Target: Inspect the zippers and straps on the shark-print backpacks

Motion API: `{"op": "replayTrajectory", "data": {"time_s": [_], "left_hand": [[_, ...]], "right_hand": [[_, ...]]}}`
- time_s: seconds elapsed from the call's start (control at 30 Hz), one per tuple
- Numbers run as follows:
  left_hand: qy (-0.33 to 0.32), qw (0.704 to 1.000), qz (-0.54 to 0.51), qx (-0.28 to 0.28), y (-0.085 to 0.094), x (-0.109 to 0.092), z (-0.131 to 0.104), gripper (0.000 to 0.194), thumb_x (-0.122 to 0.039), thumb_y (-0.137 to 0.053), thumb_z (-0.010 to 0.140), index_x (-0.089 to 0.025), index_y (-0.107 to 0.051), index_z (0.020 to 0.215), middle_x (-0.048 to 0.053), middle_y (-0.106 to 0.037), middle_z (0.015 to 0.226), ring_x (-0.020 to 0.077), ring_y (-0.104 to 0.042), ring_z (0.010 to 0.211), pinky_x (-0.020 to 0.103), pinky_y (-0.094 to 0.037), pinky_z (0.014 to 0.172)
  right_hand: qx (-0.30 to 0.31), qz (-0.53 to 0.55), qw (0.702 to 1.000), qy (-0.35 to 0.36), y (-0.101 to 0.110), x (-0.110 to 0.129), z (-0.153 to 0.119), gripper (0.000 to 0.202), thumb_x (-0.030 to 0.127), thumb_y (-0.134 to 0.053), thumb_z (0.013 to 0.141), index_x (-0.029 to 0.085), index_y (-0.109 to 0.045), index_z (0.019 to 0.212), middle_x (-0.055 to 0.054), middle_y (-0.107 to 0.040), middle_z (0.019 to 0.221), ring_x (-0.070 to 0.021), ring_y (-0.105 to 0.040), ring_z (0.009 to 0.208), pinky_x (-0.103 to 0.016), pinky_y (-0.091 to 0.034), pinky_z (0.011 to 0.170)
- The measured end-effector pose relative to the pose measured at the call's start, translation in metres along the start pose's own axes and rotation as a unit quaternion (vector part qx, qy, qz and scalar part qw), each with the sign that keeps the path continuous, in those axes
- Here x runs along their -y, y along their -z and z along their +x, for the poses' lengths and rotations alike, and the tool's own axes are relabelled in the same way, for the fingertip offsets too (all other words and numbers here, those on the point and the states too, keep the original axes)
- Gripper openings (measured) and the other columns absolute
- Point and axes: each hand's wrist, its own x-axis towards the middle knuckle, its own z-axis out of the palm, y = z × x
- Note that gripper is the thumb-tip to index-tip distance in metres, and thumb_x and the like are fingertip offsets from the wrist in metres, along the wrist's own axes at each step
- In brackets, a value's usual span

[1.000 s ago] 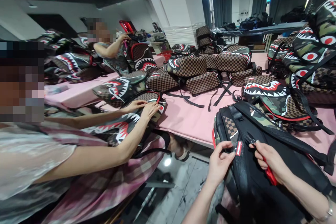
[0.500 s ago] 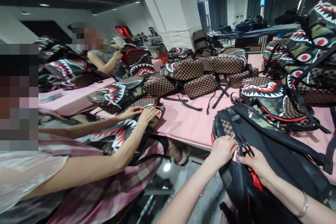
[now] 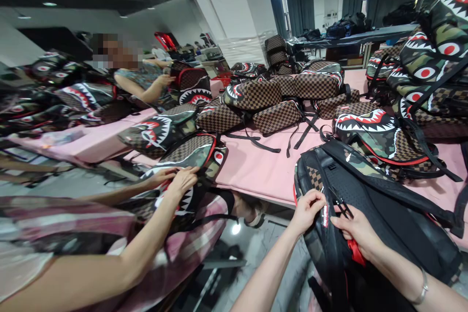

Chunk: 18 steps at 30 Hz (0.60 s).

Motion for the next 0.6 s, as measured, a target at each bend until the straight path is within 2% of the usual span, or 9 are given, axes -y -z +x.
{"op": "replayTrajectory", "data": {"time_s": [0.17, 0.27, 0.37, 0.47, 0.6], "left_hand": [[0.028, 0.999, 0.029, 0.005, -0.003, -0.009, 0.002, 0.021, -0.037, -0.054, 0.078, -0.016, -0.059, 0.075, 0.0, -0.053, 0.07, 0.0121, -0.048, 0.064, 0.023, -0.039, 0.061], [0.023, 0.991, 0.129, 0.009, -0.007, -0.021, 0.005, 0.013, -0.03, -0.06, 0.073, -0.018, -0.058, 0.07, -0.001, -0.051, 0.068, 0.0133, -0.048, 0.065, 0.024, -0.037, 0.062], [0.005, 0.979, 0.202, 0.014, -0.011, -0.027, 0.006, 0.012, -0.022, -0.053, 0.076, -0.018, -0.055, 0.064, 0.0, -0.05, 0.067, 0.0148, -0.048, 0.068, 0.026, -0.035, 0.065], [-0.017, 0.993, 0.117, -0.018, -0.015, -0.024, 0.003, 0.013, -0.02, -0.052, 0.076, -0.018, -0.053, 0.064, 0.0, -0.049, 0.069, 0.0149, -0.046, 0.071, 0.027, -0.034, 0.068], [0.021, 0.996, -0.048, -0.077, -0.019, -0.01, -0.002, 0.019, -0.027, -0.052, 0.078, -0.017, -0.048, 0.061, -0.002, -0.045, 0.067, 0.0129, -0.043, 0.068, 0.025, -0.034, 0.066]], "right_hand": [[-0.022, -0.003, 1.0, 0.017, 0.0, -0.003, 0.001, 0.041, 0.036, -0.078, 0.048, 0.018, -0.055, 0.077, 0.012, -0.032, 0.043, -0.002, -0.022, 0.035, -0.018, -0.015, 0.035], [-0.024, 0.002, 1.0, 0.017, 0.001, -0.005, 0.002, 0.042, 0.036, -0.079, 0.048, 0.018, -0.055, 0.077, 0.012, -0.032, 0.043, -0.002, -0.022, 0.035, -0.018, -0.016, 0.035], [-0.022, 0.012, 1.0, 0.008, 0.002, -0.006, 0.003, 0.043, 0.036, -0.08, 0.047, 0.018, -0.055, 0.077, 0.013, -0.031, 0.043, -0.0017, -0.022, 0.036, -0.018, -0.015, 0.036], [-0.009, 0.028, 1.0, 0.0, 0.004, -0.005, 0.003, 0.044, 0.038, -0.079, 0.048, 0.018, -0.055, 0.078, 0.013, -0.03, 0.044, -0.0012, -0.02, 0.036, -0.017, -0.014, 0.036], [0.012, 0.03, 0.999, -0.009, 0.004, -0.005, 0.004, 0.047, 0.042, -0.078, 0.05, 0.017, -0.055, 0.082, 0.013, -0.029, 0.045, -0.0011, -0.019, 0.036, -0.017, -0.013, 0.036]]}}
